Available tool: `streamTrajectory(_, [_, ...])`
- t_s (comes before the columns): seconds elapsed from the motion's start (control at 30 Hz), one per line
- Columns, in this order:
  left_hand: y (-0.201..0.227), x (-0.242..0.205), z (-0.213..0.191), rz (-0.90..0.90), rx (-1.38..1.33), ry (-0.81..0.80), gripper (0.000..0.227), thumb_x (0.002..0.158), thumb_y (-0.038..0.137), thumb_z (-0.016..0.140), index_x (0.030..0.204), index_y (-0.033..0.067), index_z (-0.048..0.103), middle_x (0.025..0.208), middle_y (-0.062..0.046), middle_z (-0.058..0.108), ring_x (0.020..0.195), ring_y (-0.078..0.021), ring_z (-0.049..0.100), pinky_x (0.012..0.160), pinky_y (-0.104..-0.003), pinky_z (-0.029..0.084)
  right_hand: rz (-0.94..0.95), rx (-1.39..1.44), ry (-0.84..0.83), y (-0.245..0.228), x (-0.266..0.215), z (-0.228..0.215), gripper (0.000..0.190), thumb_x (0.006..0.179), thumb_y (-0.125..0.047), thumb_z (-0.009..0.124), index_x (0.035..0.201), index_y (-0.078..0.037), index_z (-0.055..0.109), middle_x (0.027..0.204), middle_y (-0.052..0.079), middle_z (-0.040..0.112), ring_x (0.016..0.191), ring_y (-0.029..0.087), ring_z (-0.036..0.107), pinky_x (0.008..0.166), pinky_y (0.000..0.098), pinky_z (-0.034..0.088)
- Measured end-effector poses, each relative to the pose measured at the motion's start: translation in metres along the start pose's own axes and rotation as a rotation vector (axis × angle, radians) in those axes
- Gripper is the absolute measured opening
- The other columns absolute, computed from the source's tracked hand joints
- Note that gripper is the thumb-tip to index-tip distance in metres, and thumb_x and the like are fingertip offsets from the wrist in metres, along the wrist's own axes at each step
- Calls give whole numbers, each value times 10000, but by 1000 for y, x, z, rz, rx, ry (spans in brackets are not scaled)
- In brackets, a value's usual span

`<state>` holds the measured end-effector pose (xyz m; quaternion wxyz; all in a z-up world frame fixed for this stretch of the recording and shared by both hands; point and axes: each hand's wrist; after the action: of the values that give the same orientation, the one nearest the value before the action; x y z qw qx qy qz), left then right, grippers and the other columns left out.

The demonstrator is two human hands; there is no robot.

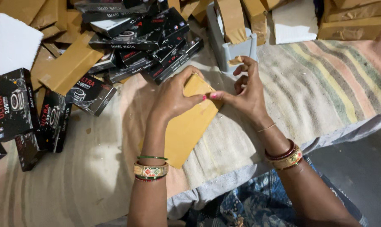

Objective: The person packs smart watches into cardboard boxes. They open a product box, place the watch and accessories inside, close it, and then seal the outer shipping box with tape.

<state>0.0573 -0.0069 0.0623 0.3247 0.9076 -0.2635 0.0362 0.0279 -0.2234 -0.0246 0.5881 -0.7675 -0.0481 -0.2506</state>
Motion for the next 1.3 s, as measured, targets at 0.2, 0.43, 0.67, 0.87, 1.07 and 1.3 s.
streamTrajectory(0.2, [-3, 1, -1, -27, -77, -28, 477, 716, 241, 846, 1122, 170, 607, 1015, -65, 754, 980, -280, 745, 813, -396, 557, 148, 553, -324, 6, -10, -1, 173, 973, -135, 763, 1049, 3, 691, 923, -11, 699, 846, 32, 623, 786, 211, 540])
streamTrajectory(0.43, [1, -2, 0, 27, 48, 6, 498, 720, 291, 846, 1131, 163, 596, 1023, -104, 746, 988, -361, 698, 796, -459, 531, 93, 51, -174, 10, -16, 16, 238, 856, -175, 890, 830, -9, 723, 740, -14, 644, 689, 29, 509, 592, 229, 425])
streamTrajectory(0.67, [1, 2, 7, 59, 86, 47, 442, 773, 335, 854, 1086, 150, 602, 992, -103, 753, 959, -375, 701, 764, -484, 524, -135, -154, 6, -3, -17, 16, 337, 754, -227, 946, 933, -8, 764, 854, 23, 623, 704, 85, 560, 597, 263, 472])
streamTrajectory(0.87, [-2, 3, 10, 54, 70, 73, 376, 768, 299, 838, 1044, 151, 628, 951, -97, 752, 936, -355, 714, 743, -466, 541, -63, -199, 109, -9, -6, 9, 933, 545, -298, 1001, 1306, -11, 542, 966, 22, 526, 696, 88, 529, 587, 264, 494])
streamTrajectory(1.07, [-2, 4, 11, 81, 87, 95, 387, 793, 317, 816, 1064, 129, 613, 968, -111, 756, 938, -377, 706, 746, -481, 534, 75, 421, -187, 2, -14, 5, 449, 842, -139, 871, 1211, -17, 645, 1017, -29, 591, 806, 55, 502, 722, 227, 440])
streamTrajectory(1.3, [-2, 1, 6, 49, -38, 65, 377, 796, 323, 790, 1087, 143, 630, 983, -90, 768, 934, -322, 751, 800, -425, 564, 109, 346, -264, 5, -18, 12, 144, 968, -159, 749, 976, -18, 725, 881, -19, 727, 802, 15, 621, 710, 195, 529])
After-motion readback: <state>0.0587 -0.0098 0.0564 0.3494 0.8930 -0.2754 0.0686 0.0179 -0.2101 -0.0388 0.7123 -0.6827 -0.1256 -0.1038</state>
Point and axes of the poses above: each hand's wrist, its own x-axis towards the middle knuckle, its own z-axis out of the palm, y = z × x
